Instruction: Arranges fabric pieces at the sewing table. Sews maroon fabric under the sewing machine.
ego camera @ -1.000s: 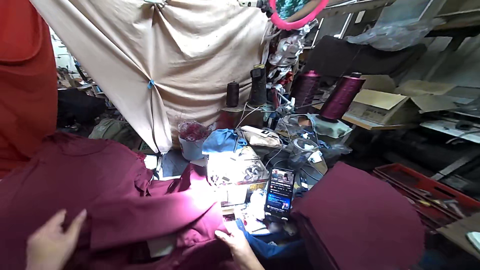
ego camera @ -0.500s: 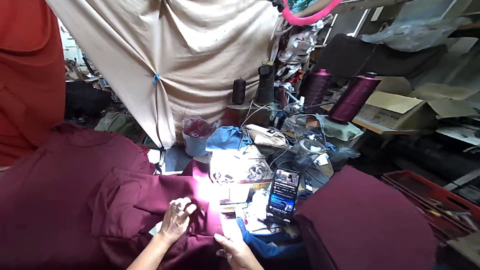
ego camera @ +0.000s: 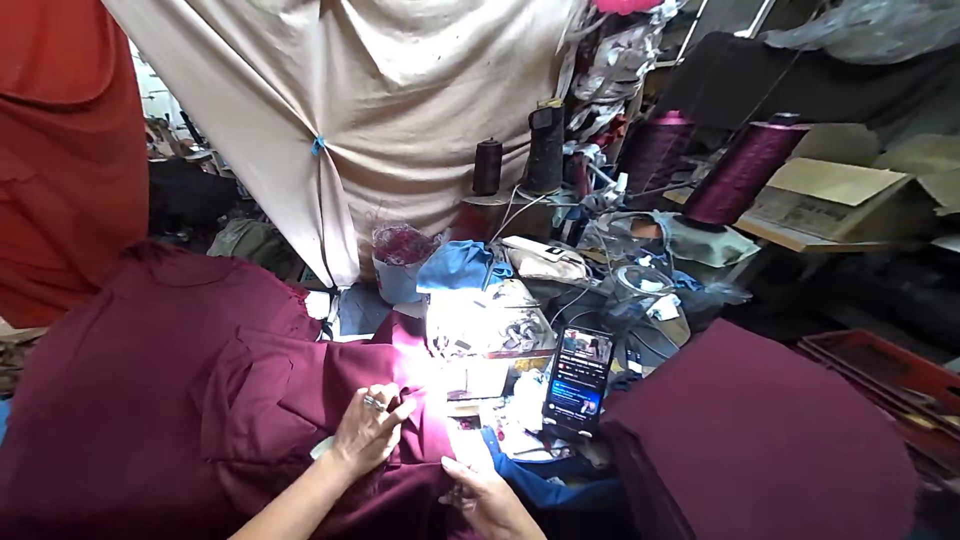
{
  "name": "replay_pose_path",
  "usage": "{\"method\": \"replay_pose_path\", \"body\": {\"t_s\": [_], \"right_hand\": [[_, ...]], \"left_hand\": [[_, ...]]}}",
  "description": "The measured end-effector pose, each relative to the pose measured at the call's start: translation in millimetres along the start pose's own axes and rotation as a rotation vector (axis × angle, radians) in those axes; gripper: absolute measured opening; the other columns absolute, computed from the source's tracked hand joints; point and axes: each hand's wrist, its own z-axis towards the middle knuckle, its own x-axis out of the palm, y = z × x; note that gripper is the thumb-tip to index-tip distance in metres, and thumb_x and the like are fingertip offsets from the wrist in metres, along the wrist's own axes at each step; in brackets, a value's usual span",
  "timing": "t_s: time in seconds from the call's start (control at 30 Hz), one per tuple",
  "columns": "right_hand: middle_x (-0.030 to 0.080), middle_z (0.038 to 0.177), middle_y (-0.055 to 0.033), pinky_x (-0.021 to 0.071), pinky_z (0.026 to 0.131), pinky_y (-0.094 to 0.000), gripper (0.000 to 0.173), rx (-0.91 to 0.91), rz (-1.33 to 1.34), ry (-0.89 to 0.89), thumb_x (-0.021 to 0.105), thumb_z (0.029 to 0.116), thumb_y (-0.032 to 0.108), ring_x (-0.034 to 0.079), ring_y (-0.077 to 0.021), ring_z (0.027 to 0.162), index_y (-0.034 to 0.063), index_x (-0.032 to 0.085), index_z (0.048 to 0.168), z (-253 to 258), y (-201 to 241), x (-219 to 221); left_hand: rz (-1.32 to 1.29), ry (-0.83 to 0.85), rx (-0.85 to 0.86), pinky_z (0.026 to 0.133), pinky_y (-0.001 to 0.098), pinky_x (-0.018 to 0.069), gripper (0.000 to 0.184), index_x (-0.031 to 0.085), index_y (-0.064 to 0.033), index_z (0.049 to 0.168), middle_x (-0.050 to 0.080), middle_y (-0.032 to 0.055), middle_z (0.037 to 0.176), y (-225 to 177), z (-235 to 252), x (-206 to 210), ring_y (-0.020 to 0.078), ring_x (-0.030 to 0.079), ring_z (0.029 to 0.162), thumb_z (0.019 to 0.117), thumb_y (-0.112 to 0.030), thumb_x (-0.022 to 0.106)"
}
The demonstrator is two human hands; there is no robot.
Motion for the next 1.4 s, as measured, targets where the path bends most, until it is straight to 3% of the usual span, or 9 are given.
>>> {"method": "replay_pose_path", "body": {"t_s": [0.17, 0.3, 0.5, 0.6, 0.77, 0.93, 1.1, 1.23, 1.4], "right_hand": [[0.074, 0.086, -0.0051, 0.06, 0.073, -0.0319, 0.009, 0.009, -0.045, -0.047, 0.061, 0.1001, 0.008, 0.071, -0.0135, 0.077, 0.0032, 0.068, 0.097, 0.5, 2.1, -1.6], [0.073, 0.087, -0.0049, 0.0598, 0.071, -0.033, 0.008, 0.021, -0.096, -0.116, 0.06, 0.1008, 0.008, 0.07, -0.0141, 0.077, 0.0025, 0.066, 0.101, 5.1, -1.2, -10.3], [0.071, 0.09, -0.0056, 0.0587, 0.073, -0.0326, 0.009, -0.04, -0.203, -0.131, 0.063, 0.0993, 0.01, 0.069, -0.0141, 0.081, 0.0017, 0.065, 0.103, 13.7, -6.5, -15.3], [0.068, 0.079, 0.0003, 0.0533, 0.064, -0.0255, 0.009, -0.086, -0.253, -0.102, 0.065, 0.0979, 0.011, 0.064, -0.0072, 0.07, 0.0054, 0.068, 0.091, 17.0, -7.0, -13.6], [0.068, 0.078, 0.0014, 0.0502, 0.059, -0.0212, 0.009, -0.102, -0.235, -0.038, 0.065, 0.0972, 0.013, 0.061, -0.0041, 0.066, 0.0066, 0.069, 0.091, 19.4, -7.2, -14.5], [0.067, 0.076, 0.0007, 0.05, 0.06, -0.0222, 0.01, -0.092, -0.233, -0.065, 0.067, 0.0963, 0.011, 0.06, -0.0052, 0.065, 0.0055, 0.069, 0.088, 18.8, -6.7, -14.3], [0.072, 0.082, 0.0002, 0.0563, 0.07, -0.0264, 0.007, -0.076, -0.159, 0.019, 0.066, 0.0952, 0.011, 0.067, -0.0074, 0.074, 0.0068, 0.07, 0.092, 15.2, -6.0, -13.2], [0.07, 0.077, 0.0026, 0.0533, 0.064, -0.0226, 0.011, -0.05, -0.235, 0.006, 0.066, 0.0962, 0.014, 0.064, -0.0039, 0.066, 0.0082, 0.069, 0.087, 11.4, -11.0, -16.0], [0.072, 0.081, 0.0015, 0.0547, 0.068, -0.0246, 0.011, -0.047, -0.299, 0.004, 0.07, 0.0937, 0.017, 0.066, -0.0048, 0.071, 0.0068, 0.072, 0.092, 8.2, -20.2, -17.5]], "left_hand": [[-0.038, 0.051, -0.25, 0.09, 0.0533, 0.0577, 0.024, 0.073, -0.0007, 0.107, 0.073, 0.0206, 0.107, 22.9, 3.0, 6.5, 0.0386, 0.071, 0.103, 0.087, 0.002, 0.06], [-0.147, 0.113, -0.361, 0.094, 0.05, 0.0578, 0.028, 0.072, 0.0026, 0.112, 0.074, 0.0178, 0.112, 41.5, 17.1, -23.7, 0.0341, 0.072, 0.106, 0.0889, 0.009, 0.057], [-0.179, 0.283, -0.417, 0.084, 0.0547, 0.0569, 0.028, 0.071, 0.0023, 0.105, 0.071, 0.0182, 0.093, 41.1, 69.3, -61.1, 0.0338, 0.071, 0.09, 0.1055, -0.021, 0.055], [0.023, 0.354, -0.298, 0.063, 0.056, 0.0567, 0.049, 0.069, -0.0009, 0.098, 0.069, 0.0165, 0.087, 34.3, 90.6, -63.0, 0.0357, 0.071, 0.077, 0.0872, -0.049, 0.076], [0.129, 0.173, -0.212, 0.059, 0.056, 0.0566, 0.015, 0.073, -0.0019, 0.103, 0.071, 0.0193, 0.088, 38.7, 108.9, -57.6, 0.039, 0.073, 0.076, 0.0884, -0.003, 0.07], [0.06, 0.217, -0.342, 0.087, 0.0585, 0.0542, 0.015, 0.075, 0.0002, 0.1, 0.071, 0.0205, 0.103, 27.9, 112.3, -63.1, 0.0416, 0.067, 0.104, 0.0976, -0.005, 0.06], [-0.618, 0.432, -0.696, 0.078, 0.0412, 0.0533, 0.028, 0.068, -0.0046, 0.106, 0.066, 0.0076, 0.085, -12.8, 106.5, -84.2, 0.0179, 0.064, 0.079, 0.109, -0.024, 0.048], [-0.593, 0.406, -0.348, 0.082, 0.0409, 0.0584, 0.031, 0.075, -0.0041, 0.1, 0.075, 0.0088, 0.091, -39.9, 55.5, -67.2, 0.0192, 0.072, 0.086, 0.1047, -0.027, 0.055], [-0.348, 0.224, 0.005, 0.049, 0.0322, 0.0519, 0.02, 0.076, -0.013, 0.089, 0.065, 0.0041, 0.075, -57.6, -0.6, -30.9, 0.0164, 0.062, 0.058, 0.0965, -0.025, 0.061]]}}
